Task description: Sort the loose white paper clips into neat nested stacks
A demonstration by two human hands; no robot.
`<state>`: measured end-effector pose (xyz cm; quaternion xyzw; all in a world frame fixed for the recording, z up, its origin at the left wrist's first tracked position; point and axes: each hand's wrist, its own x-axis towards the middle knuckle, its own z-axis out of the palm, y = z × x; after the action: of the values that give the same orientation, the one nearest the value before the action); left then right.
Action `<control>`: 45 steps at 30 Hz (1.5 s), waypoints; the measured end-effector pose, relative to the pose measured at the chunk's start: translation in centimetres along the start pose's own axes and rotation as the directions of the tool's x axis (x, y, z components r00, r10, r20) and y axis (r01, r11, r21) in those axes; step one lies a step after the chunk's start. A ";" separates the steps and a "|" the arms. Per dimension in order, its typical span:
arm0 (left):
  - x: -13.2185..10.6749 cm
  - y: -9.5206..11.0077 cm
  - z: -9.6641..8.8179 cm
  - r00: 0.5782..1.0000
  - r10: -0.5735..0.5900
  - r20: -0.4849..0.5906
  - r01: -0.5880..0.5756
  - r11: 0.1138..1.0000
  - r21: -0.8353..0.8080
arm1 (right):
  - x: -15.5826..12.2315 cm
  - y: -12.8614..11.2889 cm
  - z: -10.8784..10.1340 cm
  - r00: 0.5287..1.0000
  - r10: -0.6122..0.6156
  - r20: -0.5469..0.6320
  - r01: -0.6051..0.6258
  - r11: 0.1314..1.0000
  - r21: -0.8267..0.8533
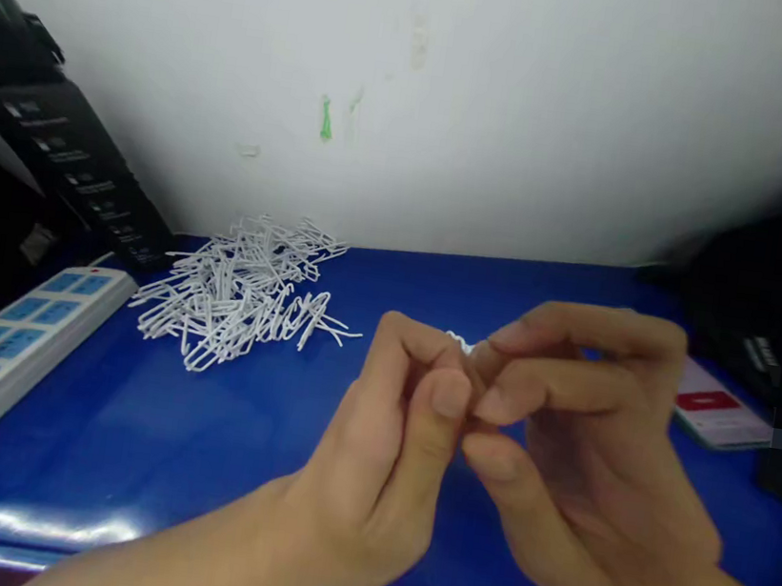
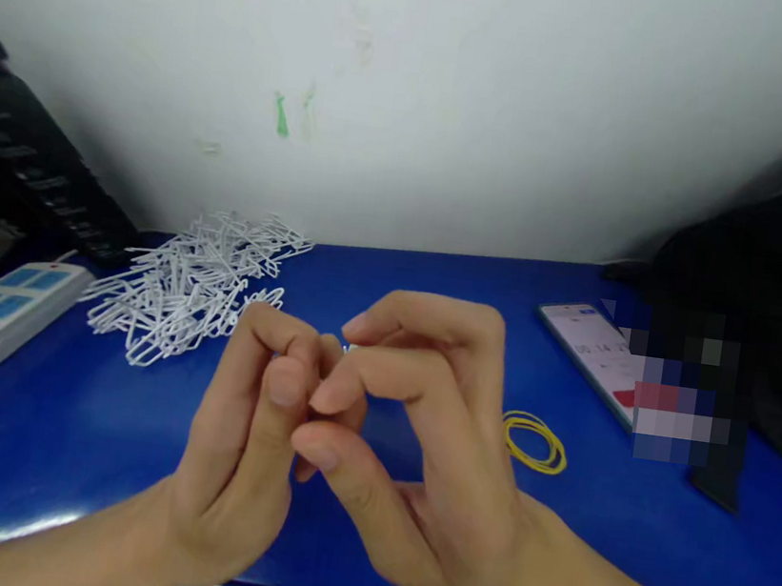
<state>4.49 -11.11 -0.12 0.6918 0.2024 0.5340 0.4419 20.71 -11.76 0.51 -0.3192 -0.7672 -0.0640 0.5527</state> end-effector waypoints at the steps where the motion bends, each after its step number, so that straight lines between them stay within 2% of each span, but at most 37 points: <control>1: 0.0 0.0 -0.1 1.000 0.008 0.003 -0.008 1.000 0.010 | 0.0 0.0 0.0 1.000 0.007 -0.006 -0.007 1.000 0.000; 10: 0.1 -0.3 -0.4 0.997 0.078 0.018 -0.079 0.996 0.037 | 0.2 -0.5 -0.1 1.000 0.016 -0.009 -0.017 0.996 -0.084; 21: 0.2 -0.6 -0.3 0.988 0.154 0.023 -0.155 0.984 0.092 | 0.4 -0.5 -0.2 0.995 -0.097 0.015 0.098 0.990 -0.105; 25: 0.3 -0.5 -0.3 0.984 0.177 0.036 -0.179 0.980 0.087 | 0.3 -0.5 -0.3 0.999 -0.031 0.035 0.035 0.991 -0.126; 28: 0.2 -0.5 -0.2 0.986 0.163 0.026 -0.165 0.982 0.087 | 0.3 -0.5 -0.4 0.992 -0.120 0.038 0.124 0.984 -0.128; 31: -0.1 -0.6 0.1 0.989 0.135 0.056 -0.138 0.989 0.050 | 0.3 -0.3 -0.3 0.999 -0.018 0.043 0.024 0.990 -0.139; 32: -0.2 -0.6 0.2 0.991 0.119 0.065 -0.121 0.992 0.026 | 0.3 -0.3 -0.2 0.999 0.038 0.032 -0.033 0.991 -0.129; 35: -0.3 -0.3 0.4 0.996 0.016 0.083 -0.011 0.998 -0.061 | 0.3 0.0 0.0 0.993 0.053 -0.105 -0.061 0.996 -0.072; 39: 0.4 0.9 0.1 0.981 -0.162 0.109 0.186 0.947 -0.262 | 0.3 -0.4 -0.2 0.993 0.102 -0.061 -0.105 0.994 -0.041; 43: 1.4 2.2 -0.7 0.897 -0.386 0.216 0.441 0.822 -0.362 | 0.5 -0.6 -0.6 0.997 0.070 -0.043 -0.073 0.995 -0.074; 45: 1.6 2.4 -1.0 0.862 -0.420 0.284 0.505 0.766 -0.398 | 0.7 -0.4 -0.8 0.998 0.053 -0.031 -0.055 0.997 -0.062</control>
<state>3.67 -10.75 2.84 0.5404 0.1946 0.3761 0.7270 21.02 -12.18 1.58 -0.3561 -0.7478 -0.0780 0.5549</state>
